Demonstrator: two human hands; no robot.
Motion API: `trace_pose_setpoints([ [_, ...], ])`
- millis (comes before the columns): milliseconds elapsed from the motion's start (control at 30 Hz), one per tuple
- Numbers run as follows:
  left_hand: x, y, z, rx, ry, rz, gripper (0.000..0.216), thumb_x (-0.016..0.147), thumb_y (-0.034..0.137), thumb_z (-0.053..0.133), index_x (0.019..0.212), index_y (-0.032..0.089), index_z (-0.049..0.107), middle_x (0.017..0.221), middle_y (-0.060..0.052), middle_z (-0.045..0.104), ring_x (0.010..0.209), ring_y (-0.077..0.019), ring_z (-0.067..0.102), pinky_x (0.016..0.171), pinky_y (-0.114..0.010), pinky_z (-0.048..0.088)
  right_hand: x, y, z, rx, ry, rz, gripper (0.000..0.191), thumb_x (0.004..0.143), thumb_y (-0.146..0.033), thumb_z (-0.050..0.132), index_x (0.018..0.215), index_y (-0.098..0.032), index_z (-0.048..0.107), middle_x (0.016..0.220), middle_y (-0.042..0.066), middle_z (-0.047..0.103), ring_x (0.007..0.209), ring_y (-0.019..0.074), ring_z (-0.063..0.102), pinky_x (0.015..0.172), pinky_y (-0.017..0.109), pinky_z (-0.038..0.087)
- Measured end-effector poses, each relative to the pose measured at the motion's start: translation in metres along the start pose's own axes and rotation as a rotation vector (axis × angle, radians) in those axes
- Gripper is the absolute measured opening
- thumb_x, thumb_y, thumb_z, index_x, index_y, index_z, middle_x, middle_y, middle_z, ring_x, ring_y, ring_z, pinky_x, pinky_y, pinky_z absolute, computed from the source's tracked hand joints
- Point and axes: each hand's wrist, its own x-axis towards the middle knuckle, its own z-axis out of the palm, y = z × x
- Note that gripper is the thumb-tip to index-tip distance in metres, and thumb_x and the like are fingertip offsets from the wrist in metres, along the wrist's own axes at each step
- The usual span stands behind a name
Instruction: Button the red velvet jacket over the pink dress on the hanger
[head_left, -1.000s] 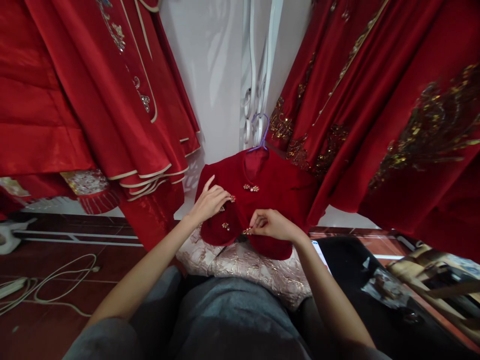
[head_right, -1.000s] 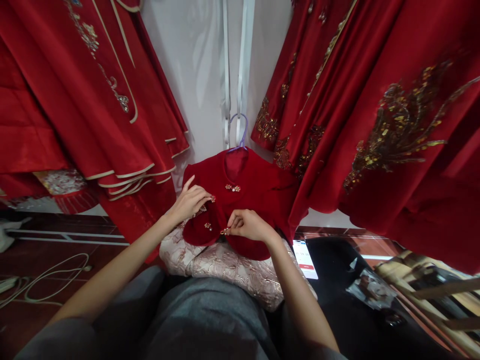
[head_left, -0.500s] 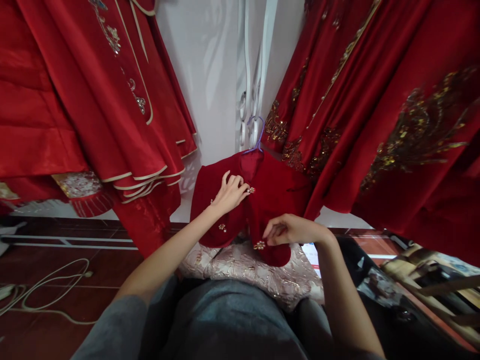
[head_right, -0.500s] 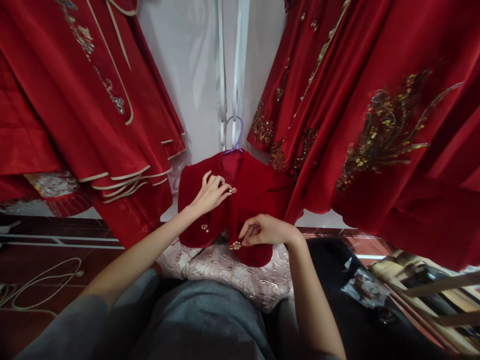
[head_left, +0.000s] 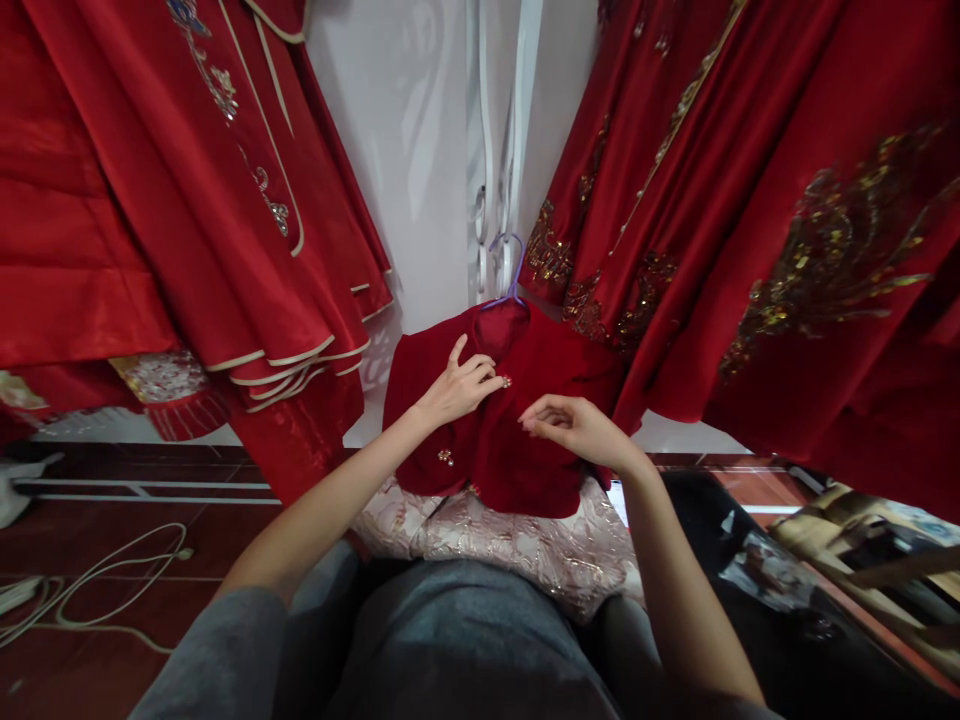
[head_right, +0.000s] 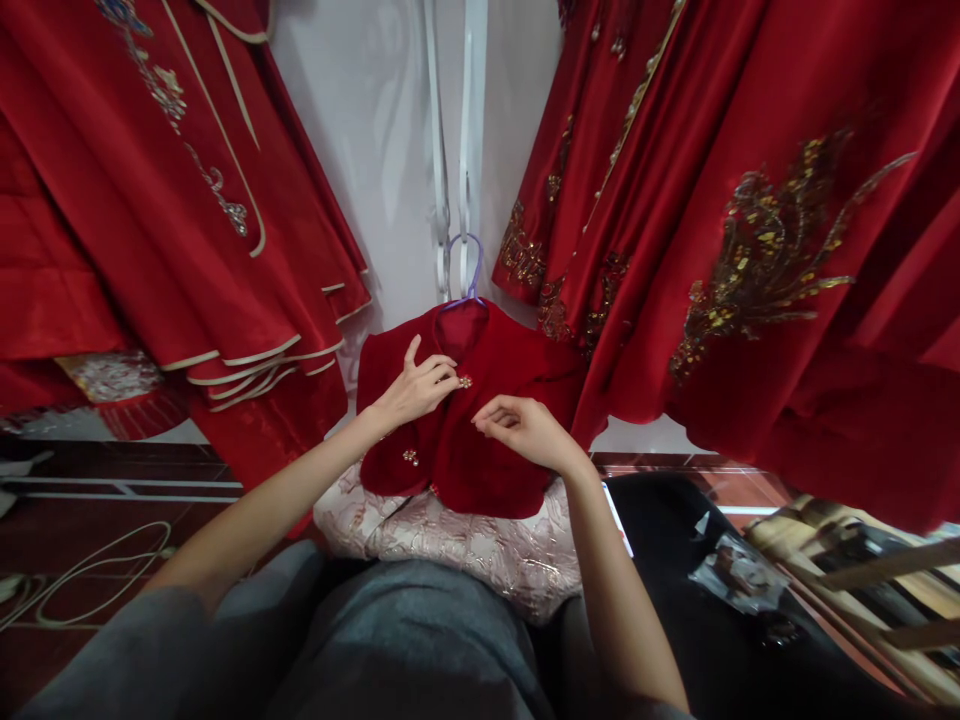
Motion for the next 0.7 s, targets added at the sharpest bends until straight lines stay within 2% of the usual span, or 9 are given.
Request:
trace_pose_setpoints([
  [133,-0.003,-0.003,-0.001,-0.061,0.02,-0.071,0.026,0.096,0.02,0.036,0.097,0.021,0.062,0.092,-0.003,0.066,0.099,-0.018,0.059,0.117,-0.057,0.012,0.025,-0.002,0.014,0.173,0.283,-0.025,0.04,0.078,-0.053,0.064,0.098,-0.018,0.062,0.102,0.01,0.068,0.094,0.0208,0.066,0.088,0.039,0.055],
  [200,-0.003,-0.003,0.0,-0.09,0.044,-0.14,0.026,0.097,0.026,0.035,0.097,0.019,0.061,0.091,-0.004,0.067,0.092,-0.0187,0.061,0.115,-0.055,0.017,0.041,-0.005,0.025,0.282,0.323,-0.046,0.05,0.08,-0.06,0.058,0.11,-0.019,0.059,0.113,0.012,0.066,0.105,0.0214,0.063,0.092,0.038,0.054],
  [267,-0.004,-0.002,0.001,-0.092,0.066,-0.223,0.027,0.097,0.027,0.036,0.104,0.017,0.06,0.095,-0.007,0.068,0.092,-0.0203,0.061,0.111,-0.053,0.023,0.056,-0.008,0.037,0.339,0.288,-0.055,0.061,0.085,-0.066,0.046,0.125,-0.021,0.051,0.128,0.012,0.059,0.118,0.0219,0.057,0.098,0.038,0.05],
  [333,-0.006,-0.001,0.002,-0.062,0.087,-0.323,0.031,0.096,0.023,0.035,0.118,0.016,0.055,0.105,-0.011,0.066,0.098,-0.0233,0.06,0.107,-0.052,0.027,0.065,-0.009,0.048,0.286,0.276,0.0,0.072,0.086,-0.07,0.038,0.137,-0.021,0.041,0.142,0.012,0.047,0.132,0.0239,0.045,0.106,0.04,0.043],
  [433,-0.011,-0.002,0.002,0.035,0.149,-0.492,0.047,0.09,0.01,0.032,0.136,0.014,0.043,0.124,-0.019,0.056,0.115,-0.0291,0.053,0.107,-0.055,0.024,0.066,-0.006,0.057,0.018,0.396,0.18,0.09,0.083,-0.075,0.035,0.147,-0.012,0.025,0.153,0.019,0.027,0.146,0.0316,0.016,0.117,0.048,0.022],
  [500,-0.015,-0.008,-0.003,0.103,0.182,-0.596,0.056,0.084,0.005,0.034,0.14,0.011,0.038,0.135,-0.024,0.047,0.124,-0.0329,0.046,0.107,-0.057,0.021,0.062,-0.003,0.051,-0.172,0.507,0.287,0.1,0.082,-0.074,0.037,0.148,-0.002,0.018,0.153,0.029,0.019,0.145,0.0395,0.007,0.115,0.056,0.013],
  [567,-0.019,-0.021,-0.012,0.136,0.164,-0.688,0.06,0.078,0.003,0.039,0.138,0.008,0.039,0.135,-0.026,0.046,0.123,-0.0353,0.047,0.107,-0.058,0.023,0.057,0.0,0.034,-0.344,0.624,0.366,0.1,0.083,-0.072,0.039,0.145,0.006,0.021,0.147,0.037,0.022,0.142,0.0468,0.014,0.112,0.061,0.014],
  [633,-0.025,-0.042,-0.024,0.117,0.095,-0.783,0.057,0.075,0.006,0.045,0.131,0.008,0.047,0.12,-0.023,0.058,0.11,-0.0349,0.057,0.104,-0.057,0.028,0.054,0.005,0.009,-0.515,0.717,0.424,0.092,0.086,-0.068,0.038,0.138,0.008,0.034,0.138,0.039,0.035,0.135,0.0493,0.027,0.109,0.063,0.016],
  [700,-0.029,-0.07,-0.034,0.057,0.006,-0.886,0.04,0.075,0.013,0.05,0.114,0.013,0.059,0.102,-0.018,0.066,0.099,-0.0342,0.062,0.1,-0.057,0.034,0.052,0.01,-0.019,-0.642,0.726,0.424,0.086,0.089,-0.066,0.034,0.131,0.008,0.043,0.132,0.039,0.044,0.131,0.0469,0.036,0.109,0.059,0.02],
])
